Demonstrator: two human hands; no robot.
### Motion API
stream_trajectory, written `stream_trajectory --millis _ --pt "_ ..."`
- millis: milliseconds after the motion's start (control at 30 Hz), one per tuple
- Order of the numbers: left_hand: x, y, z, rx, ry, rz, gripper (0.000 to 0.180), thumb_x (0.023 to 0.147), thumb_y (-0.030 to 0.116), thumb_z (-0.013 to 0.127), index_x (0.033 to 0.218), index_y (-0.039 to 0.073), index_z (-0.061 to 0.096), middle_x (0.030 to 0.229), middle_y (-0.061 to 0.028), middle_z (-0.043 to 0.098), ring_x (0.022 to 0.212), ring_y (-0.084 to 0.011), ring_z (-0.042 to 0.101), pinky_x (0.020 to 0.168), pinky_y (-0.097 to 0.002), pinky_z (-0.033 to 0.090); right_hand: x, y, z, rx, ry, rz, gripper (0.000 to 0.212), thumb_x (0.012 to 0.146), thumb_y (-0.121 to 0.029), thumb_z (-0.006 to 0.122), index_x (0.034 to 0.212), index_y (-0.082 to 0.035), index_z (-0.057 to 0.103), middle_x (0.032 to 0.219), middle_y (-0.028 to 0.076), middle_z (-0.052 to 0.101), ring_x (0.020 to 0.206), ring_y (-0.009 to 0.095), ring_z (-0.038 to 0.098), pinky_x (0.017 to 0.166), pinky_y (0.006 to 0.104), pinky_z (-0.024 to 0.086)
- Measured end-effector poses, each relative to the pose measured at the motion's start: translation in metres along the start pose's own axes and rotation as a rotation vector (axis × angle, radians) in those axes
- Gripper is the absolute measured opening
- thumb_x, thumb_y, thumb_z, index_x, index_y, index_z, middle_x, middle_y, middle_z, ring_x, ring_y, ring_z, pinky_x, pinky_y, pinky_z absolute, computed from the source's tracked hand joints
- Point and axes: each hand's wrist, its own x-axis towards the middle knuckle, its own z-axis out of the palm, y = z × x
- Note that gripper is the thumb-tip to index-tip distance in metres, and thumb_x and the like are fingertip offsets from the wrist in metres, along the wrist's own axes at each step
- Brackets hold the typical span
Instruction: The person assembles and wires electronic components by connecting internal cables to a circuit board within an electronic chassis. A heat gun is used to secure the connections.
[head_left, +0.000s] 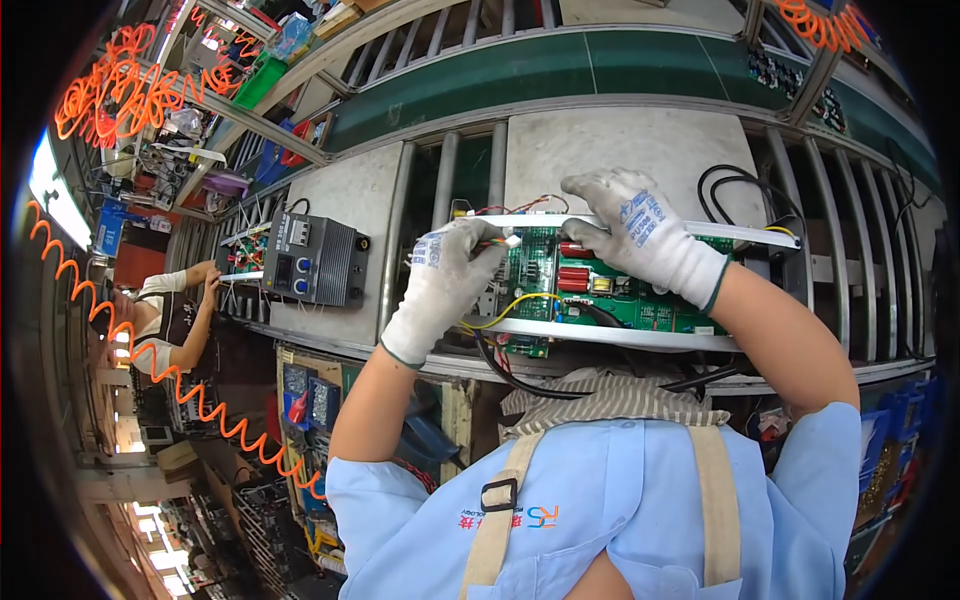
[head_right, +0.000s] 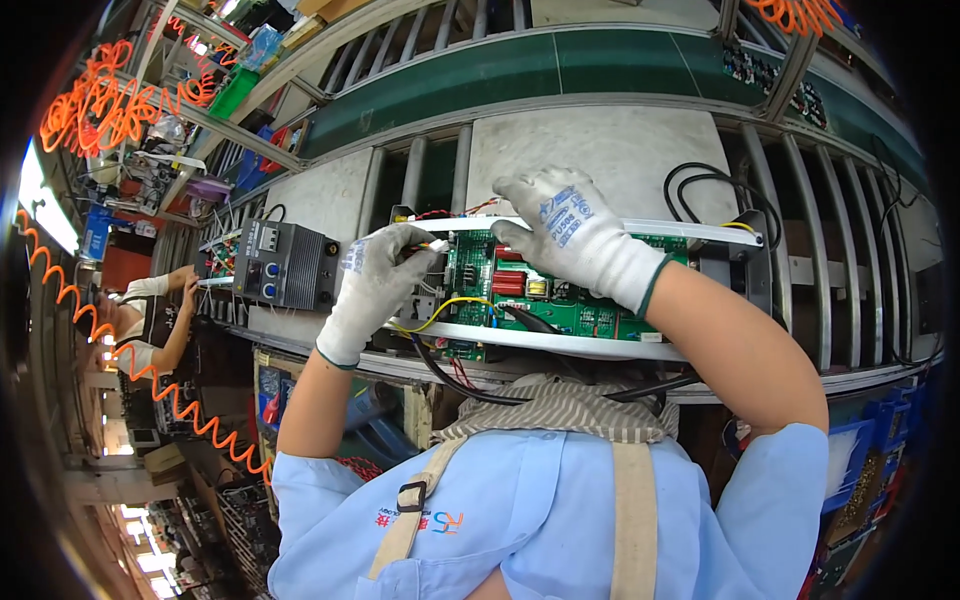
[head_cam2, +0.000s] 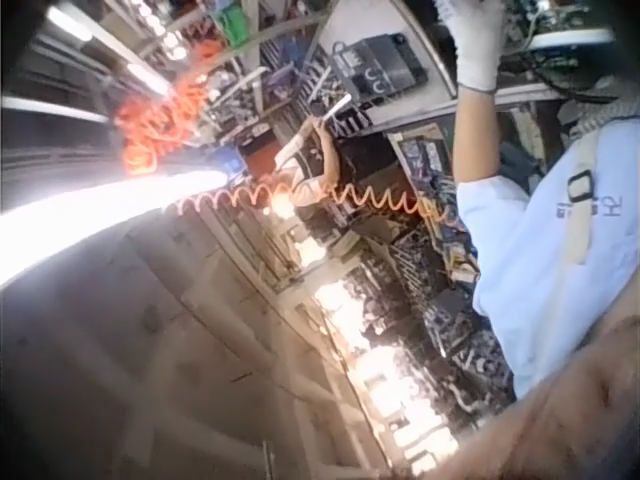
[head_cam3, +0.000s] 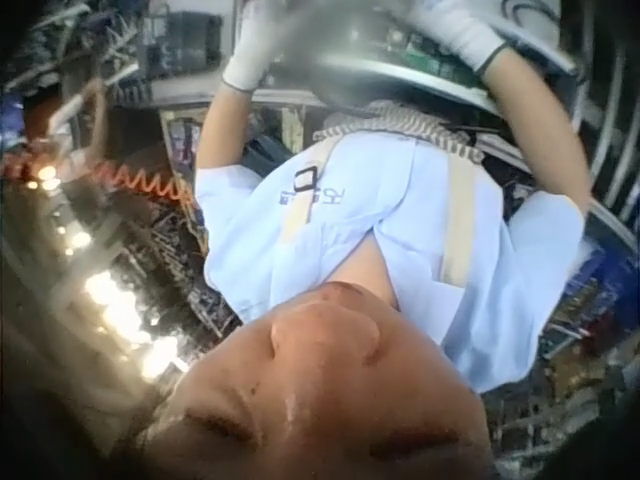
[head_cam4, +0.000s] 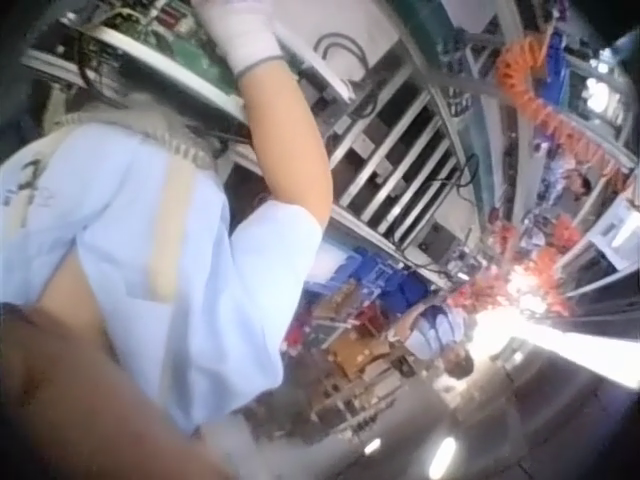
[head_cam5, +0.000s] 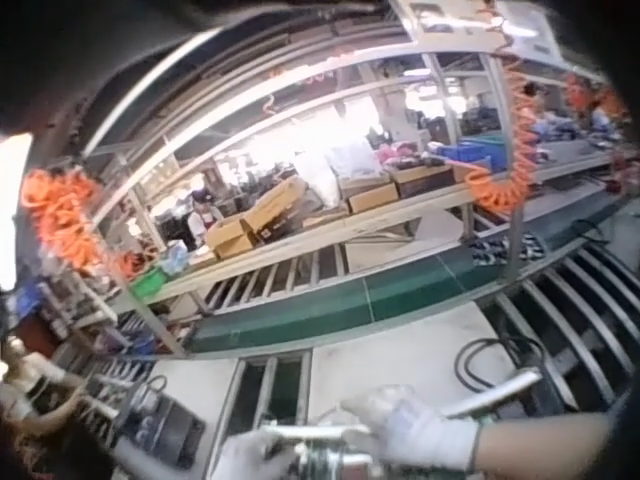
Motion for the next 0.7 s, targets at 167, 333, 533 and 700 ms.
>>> stream_trajectory --millis 167,333,533,700 --pt "0.000 0.007 -0.004 0.185 -0.016 0.016 0.020 0.088 0.015 0.070 0.101 -0.001 0.070 0.094 -0.0166 0.070 0.088 -0.0294 0.070 0.078 -0.0364 0.053 0.001 -0.006 -0.010 -0.026 -0.212 -0.045 0.039 0.085 -0.024 0.071 0.121 -0.008 0.064 0.111 0.011 0.069 0.106 0.030 0.064 0.095 0.0427 0.047" --pt "0.002 -0.011 -0.005 0.361 -0.112 0.028 0.019 0.087 0.014 0.067 0.102 0.002 0.070 0.101 -0.0180 0.069 0.093 -0.0343 0.068 0.081 -0.0416 0.053 -0.001 -0.005 -0.009 -0.001 -0.203 -0.048 0.038 0.088 -0.027 0.069 0.121 -0.007 0.063 0.111 0.012 0.069 0.104 0.030 0.065 0.094 0.0422 0.048" --pt "0.001 -0.002 -0.002 0.599 -0.260 0.008 0.022 0.090 0.024 0.061 0.103 0.008 0.070 0.094 -0.0171 0.071 0.091 -0.0350 0.069 0.081 -0.0461 0.054 -0.005 -0.004 -0.009 0.031 -0.275 -0.028 0.039 0.089 -0.027 0.068 0.123 -0.008 0.062 0.110 0.013 0.069 0.105 0.030 0.065 0.096 0.0418 0.047" --pt "0.004 -0.001 0.003 0.656 -0.317 -0.054 0.026 0.089 0.022 0.064 0.109 0.007 0.070 0.100 -0.0169 0.070 0.095 -0.0345 0.068 0.082 -0.0455 0.054 -0.003 -0.005 -0.011 0.044 -0.341 0.005 0.040 0.091 -0.028 0.067 0.124 -0.007 0.061 0.109 0.015 0.069 0.104 0.031 0.065 0.095 0.0424 0.049"
